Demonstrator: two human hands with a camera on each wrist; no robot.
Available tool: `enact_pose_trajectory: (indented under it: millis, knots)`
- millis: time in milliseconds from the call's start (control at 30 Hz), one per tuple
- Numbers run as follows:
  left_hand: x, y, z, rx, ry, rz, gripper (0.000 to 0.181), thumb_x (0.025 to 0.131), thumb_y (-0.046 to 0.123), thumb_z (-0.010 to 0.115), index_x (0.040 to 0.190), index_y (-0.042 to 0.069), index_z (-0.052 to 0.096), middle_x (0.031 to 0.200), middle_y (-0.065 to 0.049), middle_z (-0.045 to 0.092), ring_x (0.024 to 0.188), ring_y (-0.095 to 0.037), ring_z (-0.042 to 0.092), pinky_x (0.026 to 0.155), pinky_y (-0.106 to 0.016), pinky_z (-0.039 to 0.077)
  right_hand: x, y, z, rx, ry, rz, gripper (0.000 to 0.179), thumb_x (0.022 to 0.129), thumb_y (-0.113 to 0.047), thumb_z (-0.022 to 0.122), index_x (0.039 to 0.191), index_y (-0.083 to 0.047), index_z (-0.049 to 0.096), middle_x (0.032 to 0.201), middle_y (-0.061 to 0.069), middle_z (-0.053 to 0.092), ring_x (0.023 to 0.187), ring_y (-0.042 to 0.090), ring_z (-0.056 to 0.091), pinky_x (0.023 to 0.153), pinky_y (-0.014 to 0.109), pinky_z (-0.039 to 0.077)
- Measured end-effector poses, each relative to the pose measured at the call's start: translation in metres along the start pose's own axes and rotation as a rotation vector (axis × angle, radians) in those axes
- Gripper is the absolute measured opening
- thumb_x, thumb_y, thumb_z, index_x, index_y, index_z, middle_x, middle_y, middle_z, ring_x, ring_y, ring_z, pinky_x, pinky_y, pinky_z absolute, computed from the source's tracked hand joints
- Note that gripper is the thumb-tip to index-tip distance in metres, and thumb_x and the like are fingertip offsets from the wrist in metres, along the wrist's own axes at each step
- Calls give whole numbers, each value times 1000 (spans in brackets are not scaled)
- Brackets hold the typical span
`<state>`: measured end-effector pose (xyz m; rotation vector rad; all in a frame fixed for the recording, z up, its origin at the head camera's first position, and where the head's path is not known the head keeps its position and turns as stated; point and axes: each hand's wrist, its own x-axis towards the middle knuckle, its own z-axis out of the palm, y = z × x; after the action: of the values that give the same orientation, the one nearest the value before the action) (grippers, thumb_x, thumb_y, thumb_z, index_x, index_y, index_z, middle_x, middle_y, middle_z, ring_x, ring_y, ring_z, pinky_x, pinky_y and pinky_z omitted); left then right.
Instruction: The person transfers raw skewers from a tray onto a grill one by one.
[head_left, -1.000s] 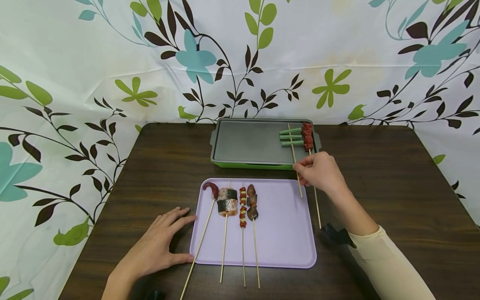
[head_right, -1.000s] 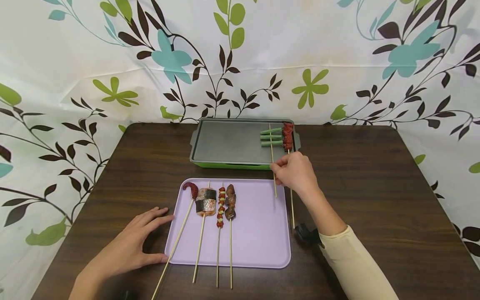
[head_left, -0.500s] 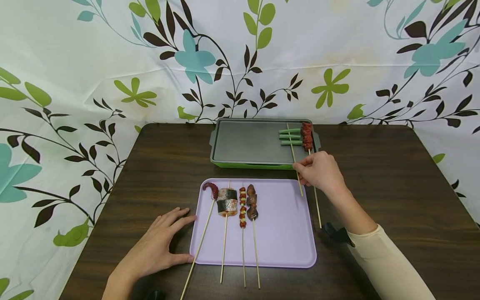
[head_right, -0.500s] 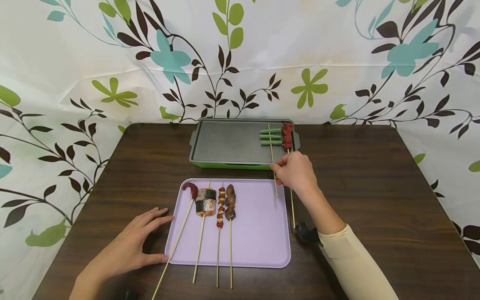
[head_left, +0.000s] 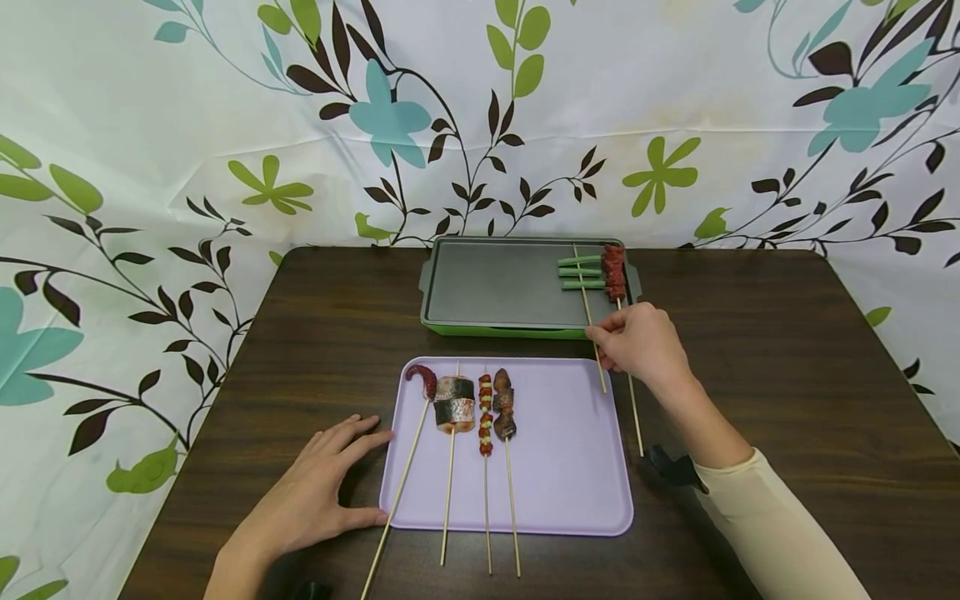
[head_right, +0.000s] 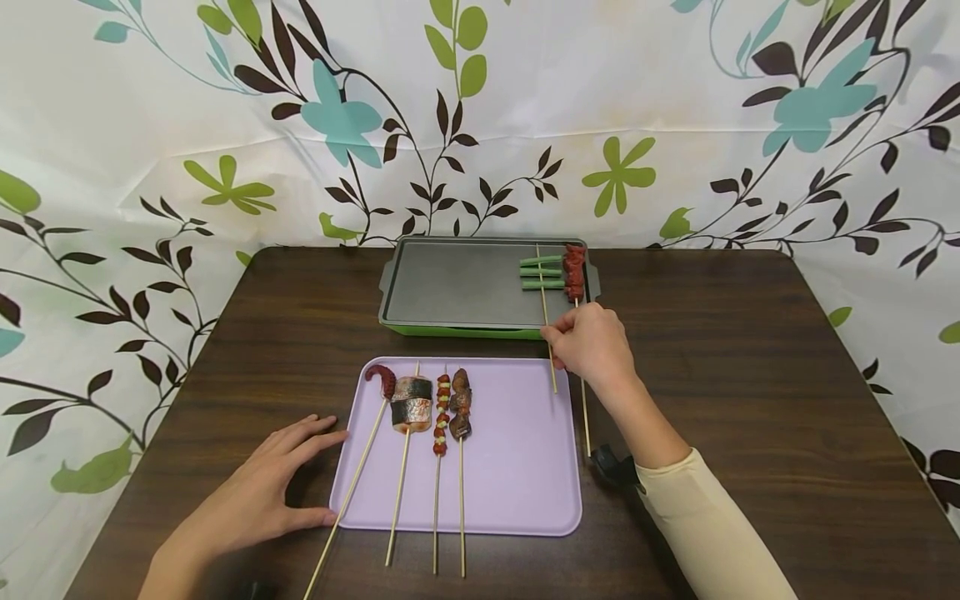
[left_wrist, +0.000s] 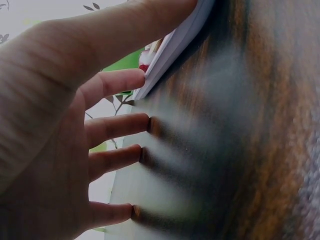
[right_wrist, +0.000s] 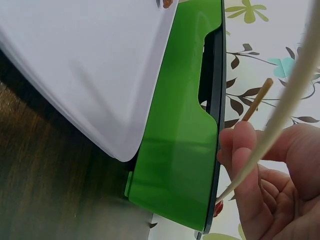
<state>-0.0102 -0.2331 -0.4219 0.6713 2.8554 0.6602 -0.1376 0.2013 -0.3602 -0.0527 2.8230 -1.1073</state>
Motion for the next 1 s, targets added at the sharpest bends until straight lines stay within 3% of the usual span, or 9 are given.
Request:
enact_pose_trajectory:
  millis: [500,1000]
  knots:
    - [0,1,0,-1,5,10,93,66,72,75,145,31,48,151,-2,41,139,-34,33,105,-69,24,-4,-3,-1,-59,29,-8,23,92,-21,69,92,2,77,57,-1,66,52,15,66,48,30,51]
    - [0,1,-1,3,-2,9,93,66,73,74,145,31,48,151,-3,40,139,-34,34,105,-68,25,-18,-5,-7,-77,46,-12,24,91,-24,70,92,0,77,63,1,69,54,12,65,52,31,50]
